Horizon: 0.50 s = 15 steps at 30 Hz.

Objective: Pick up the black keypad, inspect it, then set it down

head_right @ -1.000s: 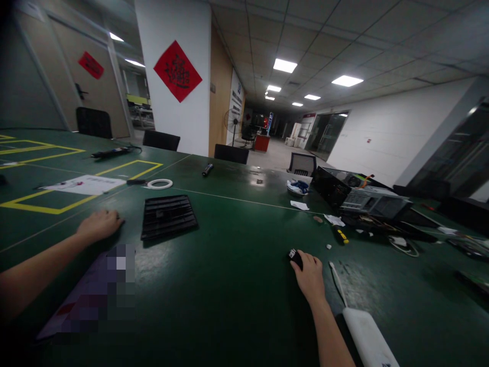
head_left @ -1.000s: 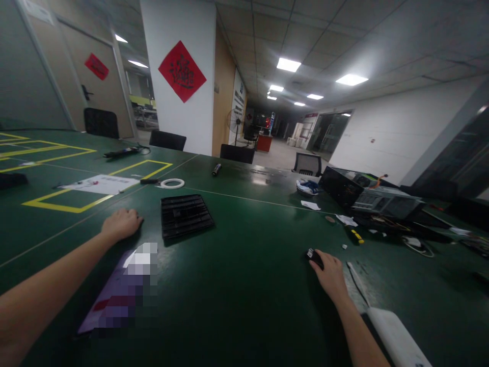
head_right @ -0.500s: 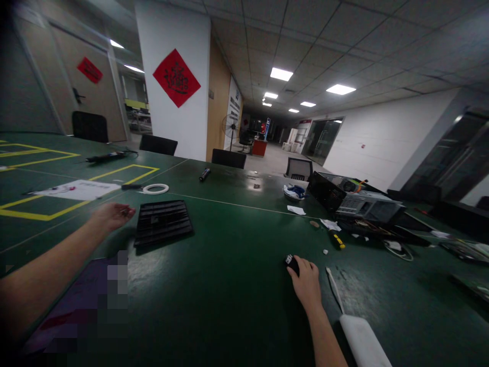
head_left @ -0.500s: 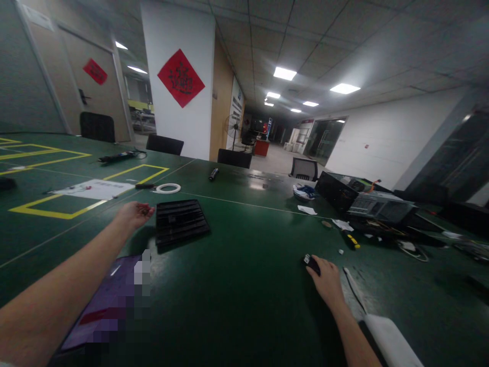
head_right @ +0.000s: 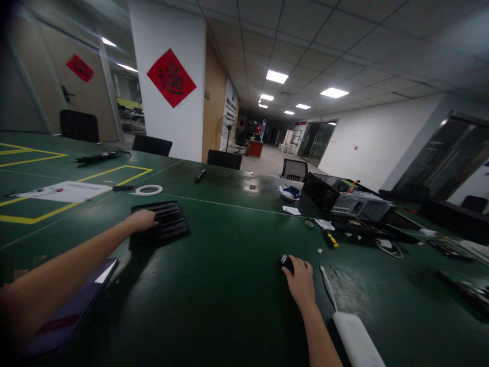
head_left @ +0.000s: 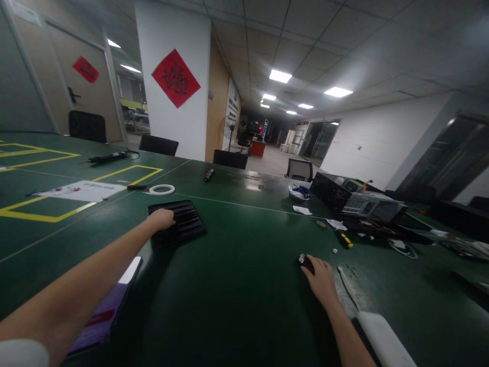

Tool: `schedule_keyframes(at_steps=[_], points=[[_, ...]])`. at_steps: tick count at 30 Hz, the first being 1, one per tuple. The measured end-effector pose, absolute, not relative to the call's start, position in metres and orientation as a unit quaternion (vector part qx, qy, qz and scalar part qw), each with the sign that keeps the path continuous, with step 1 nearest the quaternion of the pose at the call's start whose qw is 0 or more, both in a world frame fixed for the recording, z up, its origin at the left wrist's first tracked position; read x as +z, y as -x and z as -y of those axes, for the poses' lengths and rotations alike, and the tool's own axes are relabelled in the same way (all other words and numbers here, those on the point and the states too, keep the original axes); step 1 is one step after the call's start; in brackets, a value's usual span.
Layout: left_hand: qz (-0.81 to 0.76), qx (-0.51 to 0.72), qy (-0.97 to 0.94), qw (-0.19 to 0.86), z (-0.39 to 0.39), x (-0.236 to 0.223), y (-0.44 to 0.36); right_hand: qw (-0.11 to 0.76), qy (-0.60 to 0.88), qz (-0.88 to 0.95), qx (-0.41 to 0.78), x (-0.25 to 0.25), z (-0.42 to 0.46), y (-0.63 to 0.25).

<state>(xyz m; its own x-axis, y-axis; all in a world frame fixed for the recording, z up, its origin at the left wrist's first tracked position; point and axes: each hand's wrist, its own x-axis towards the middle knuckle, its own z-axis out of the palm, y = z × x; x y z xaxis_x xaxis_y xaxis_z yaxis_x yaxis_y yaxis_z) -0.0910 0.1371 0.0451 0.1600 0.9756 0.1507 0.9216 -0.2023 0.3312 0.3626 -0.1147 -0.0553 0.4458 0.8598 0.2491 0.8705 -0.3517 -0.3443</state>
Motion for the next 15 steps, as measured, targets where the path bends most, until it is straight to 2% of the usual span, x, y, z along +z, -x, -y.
schedule_keyframes(at_steps=[3, 8, 15], points=[[-0.624, 0.102, -0.773, 0.062, -0.123, 0.04, 0.083, 0.221, 0.819, 0.53, -0.009, -0.057, 0.115, -0.367], [-0.596, 0.084, -0.798, 0.037, -0.079, 0.027, 0.046, 0.246, 0.81, 0.529, 0.056, -0.049, 0.113, -0.359], [-0.458, 0.23, -0.849, 0.124, 0.004, 0.003, -0.023, 0.41, 0.646, 0.609, 0.21, -0.035, 0.106, -0.252]])
